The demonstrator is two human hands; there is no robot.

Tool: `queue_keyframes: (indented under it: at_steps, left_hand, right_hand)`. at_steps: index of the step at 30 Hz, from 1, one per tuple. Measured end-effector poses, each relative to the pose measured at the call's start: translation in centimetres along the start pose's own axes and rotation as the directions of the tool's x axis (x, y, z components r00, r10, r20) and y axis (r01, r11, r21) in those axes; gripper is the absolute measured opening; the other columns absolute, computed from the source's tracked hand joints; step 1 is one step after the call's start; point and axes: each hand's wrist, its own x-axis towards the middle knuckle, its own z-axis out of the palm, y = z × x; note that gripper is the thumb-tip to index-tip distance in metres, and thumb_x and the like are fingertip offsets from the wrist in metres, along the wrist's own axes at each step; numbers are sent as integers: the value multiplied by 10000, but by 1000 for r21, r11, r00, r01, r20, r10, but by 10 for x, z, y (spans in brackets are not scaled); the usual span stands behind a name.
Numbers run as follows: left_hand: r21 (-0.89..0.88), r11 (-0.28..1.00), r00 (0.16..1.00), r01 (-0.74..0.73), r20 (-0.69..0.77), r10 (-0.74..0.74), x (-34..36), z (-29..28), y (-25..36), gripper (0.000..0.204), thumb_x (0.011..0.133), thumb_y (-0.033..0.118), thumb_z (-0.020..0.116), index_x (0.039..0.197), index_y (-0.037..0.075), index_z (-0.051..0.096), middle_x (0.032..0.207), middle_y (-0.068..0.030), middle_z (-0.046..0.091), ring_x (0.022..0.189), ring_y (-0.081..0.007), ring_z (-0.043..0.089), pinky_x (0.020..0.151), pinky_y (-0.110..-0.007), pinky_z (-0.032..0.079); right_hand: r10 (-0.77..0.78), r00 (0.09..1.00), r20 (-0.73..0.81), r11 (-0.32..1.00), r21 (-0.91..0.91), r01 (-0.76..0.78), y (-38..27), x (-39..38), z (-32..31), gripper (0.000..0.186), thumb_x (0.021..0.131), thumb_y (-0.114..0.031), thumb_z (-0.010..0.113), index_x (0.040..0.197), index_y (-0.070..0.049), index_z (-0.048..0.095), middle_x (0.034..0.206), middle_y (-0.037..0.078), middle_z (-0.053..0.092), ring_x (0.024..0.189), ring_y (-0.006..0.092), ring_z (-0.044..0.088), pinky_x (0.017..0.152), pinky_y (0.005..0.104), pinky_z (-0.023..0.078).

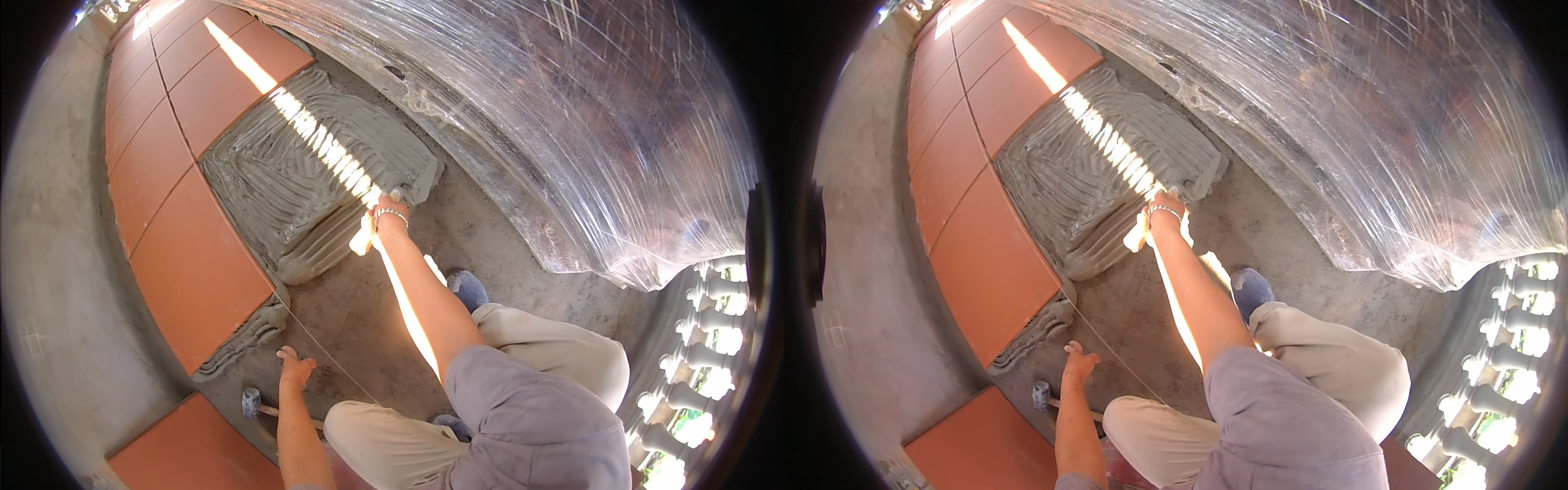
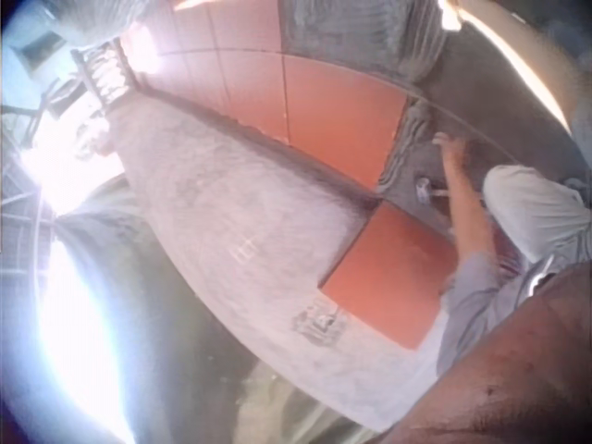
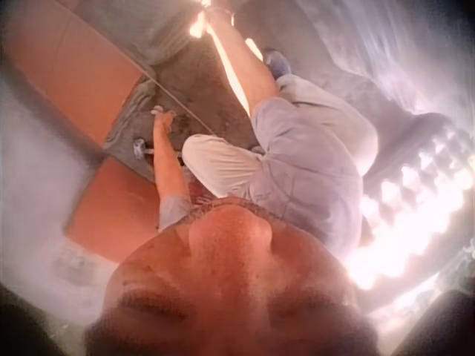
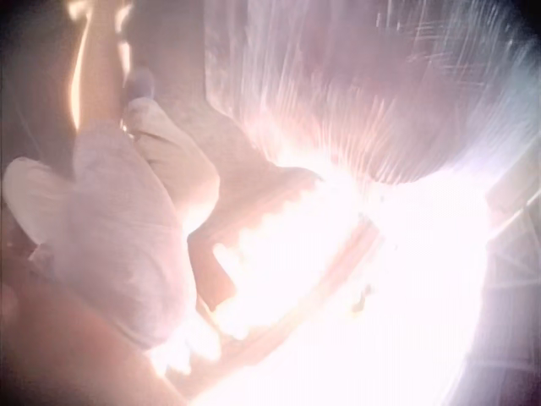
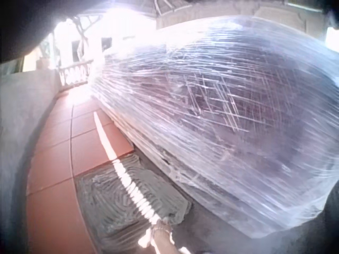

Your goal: The person spreads cement on the floor using a trowel, places terracotta tiles onto the cement, and taps them into place with a rubber mallet. The person repeats this process to lay multiple tiles in a row.

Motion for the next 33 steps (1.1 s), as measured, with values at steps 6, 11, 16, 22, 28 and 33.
queue_keyframes:
  at_steps: [6,11,16,22,28,33]
  left_hand:
    - [181,983,1000,-29,13,28,18,6,-9,1033,872,260,648,1511,-95,-81,1605,-295,51,1486,-391,168,1181,-402,220]
    - [338,940,999,-52,28,45,27,8,-20,922,927,323,555,1528,-70,-24,1602,-305,34,1491,-392,143,1186,-406,213]
    - [218,974,998,-62,-6,65,20,6,-17,867,954,335,518,1541,-48,7,1601,-308,20,1491,-395,147,1180,-413,242]
    - [84,996,999,-23,-35,26,3,3,-1,1046,831,277,679,1543,-39,-20,1597,-319,-21,1489,-403,148,1168,-405,263]
    - [62,997,998,-54,-40,56,-5,2,-1,1042,797,245,653,1543,-36,-18,1599,-309,-41,1483,-411,167,1171,-400,285]
    - [60,997,997,-56,-57,60,-2,3,-2,1032,802,236,645,1543,-37,-20,1600,-306,-38,1482,-416,166,1167,-403,292]
  right_hand:
    - [-170,985,35,670,-729,141,2,-11,-45,419,879,-314,632,987,91,614,909,232,695,814,357,702,720,458,558]
    - [-243,928,282,93,-946,312,9,4,-89,544,864,-339,621,1254,31,542,1222,302,604,1108,433,611,944,476,505]
    - [-354,887,298,-73,-954,291,-40,7,-102,416,912,-260,562,1204,37,550,1191,304,622,1127,426,610,947,465,504]
    - [-245,886,394,-390,-876,282,-18,-1,-95,333,934,-251,543,1074,48,586,1056,278,669,958,402,670,835,443,548]
    - [60,939,339,44,-941,337,-1,-26,-84,380,937,-366,519,864,-16,647,796,157,677,676,261,625,709,397,533]
    - [132,581,803,-677,-355,645,-20,-4,2,302,843,-304,585,967,-40,664,958,221,690,920,394,661,804,477,527]
